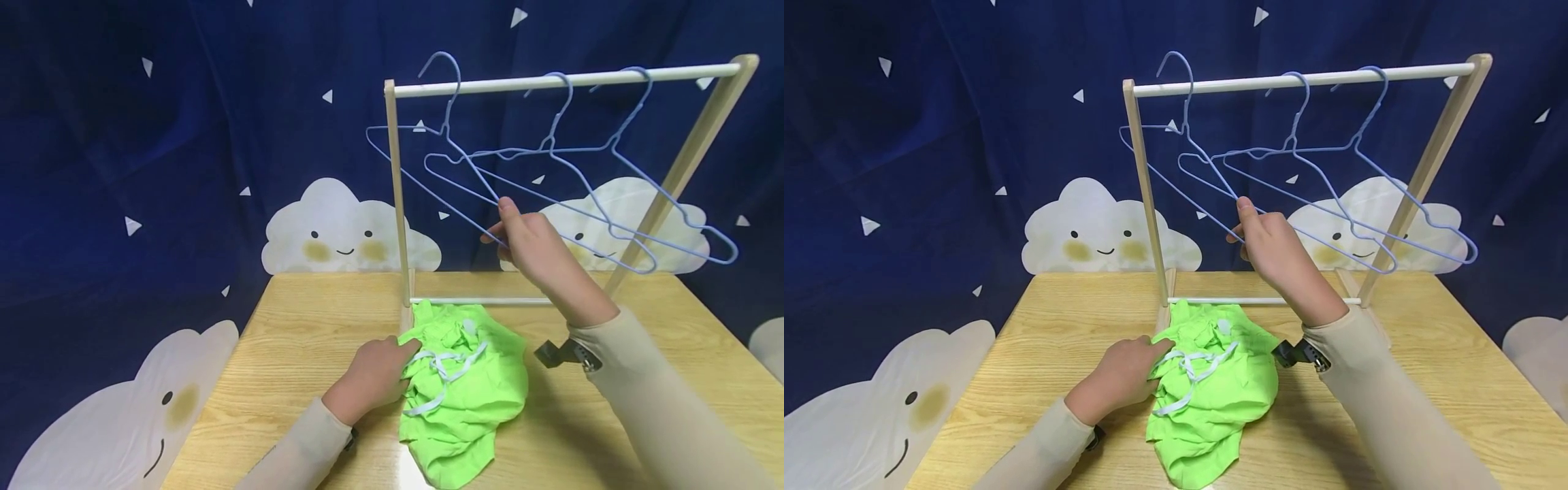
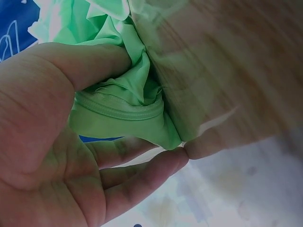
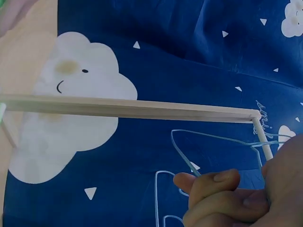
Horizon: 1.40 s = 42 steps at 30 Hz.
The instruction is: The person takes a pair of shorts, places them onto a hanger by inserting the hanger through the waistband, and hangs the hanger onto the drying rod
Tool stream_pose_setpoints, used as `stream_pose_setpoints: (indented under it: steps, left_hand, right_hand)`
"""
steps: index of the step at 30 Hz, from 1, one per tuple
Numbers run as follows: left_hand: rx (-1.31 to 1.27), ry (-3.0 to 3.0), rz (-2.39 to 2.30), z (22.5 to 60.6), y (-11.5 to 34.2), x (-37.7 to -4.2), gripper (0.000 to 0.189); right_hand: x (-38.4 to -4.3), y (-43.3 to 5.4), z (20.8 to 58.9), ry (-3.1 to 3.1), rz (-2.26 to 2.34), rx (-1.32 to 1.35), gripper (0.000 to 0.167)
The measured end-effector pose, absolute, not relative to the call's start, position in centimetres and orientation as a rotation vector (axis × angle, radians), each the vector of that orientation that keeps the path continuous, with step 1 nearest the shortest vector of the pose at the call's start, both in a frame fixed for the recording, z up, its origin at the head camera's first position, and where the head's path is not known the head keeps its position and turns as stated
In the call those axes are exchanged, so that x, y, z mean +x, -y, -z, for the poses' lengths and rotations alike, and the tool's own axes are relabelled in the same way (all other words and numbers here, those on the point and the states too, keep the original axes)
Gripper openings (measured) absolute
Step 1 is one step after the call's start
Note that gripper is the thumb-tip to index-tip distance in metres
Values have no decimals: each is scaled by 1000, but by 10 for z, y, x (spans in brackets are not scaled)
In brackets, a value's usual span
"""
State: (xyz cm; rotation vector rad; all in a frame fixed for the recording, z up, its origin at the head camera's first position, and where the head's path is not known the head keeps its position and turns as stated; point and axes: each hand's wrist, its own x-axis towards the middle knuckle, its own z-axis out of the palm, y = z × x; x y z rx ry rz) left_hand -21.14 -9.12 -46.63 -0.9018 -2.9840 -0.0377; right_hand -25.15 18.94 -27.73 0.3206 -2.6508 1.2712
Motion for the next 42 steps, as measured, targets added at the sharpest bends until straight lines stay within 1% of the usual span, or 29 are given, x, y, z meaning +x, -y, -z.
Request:
stream_pose_setpoints:
  steps: [5,21,24,28,31,33,35,37,40,42]
  left_hand:
    - [-904,2975,43,467,93,-211,52]
    - [-910,2980,49,465,92,-212,50]
    - [-912,2976,47,465,93,-212,50]
    - [-916,2971,41,465,92,-212,53]
    - [-917,2974,36,466,92,-212,55]
    - [-917,2977,36,466,91,-212,54]
    - [-914,2979,32,465,91,-212,54]
    - [-912,2975,31,465,91,-213,53]
    - [-910,2972,28,465,91,-213,53]
    - [-912,2970,28,465,92,-213,53]
  right_hand:
    - [-259,-184,275,2713,-1298,303,97]
    - [-262,-182,294,2742,-1427,265,96]
    - [-256,-183,296,2696,-1388,252,89]
    - [-235,-185,303,2600,-1051,197,76]
    - [-217,-184,313,2377,-818,204,62]
    - [-206,-181,320,2142,-738,304,50]
    - [-199,-177,328,1906,-659,483,36]
    - [-194,-173,336,1770,-576,697,27]
    - [-192,-168,353,1796,-497,967,18]
    - [-194,-168,366,1941,-466,1066,12]
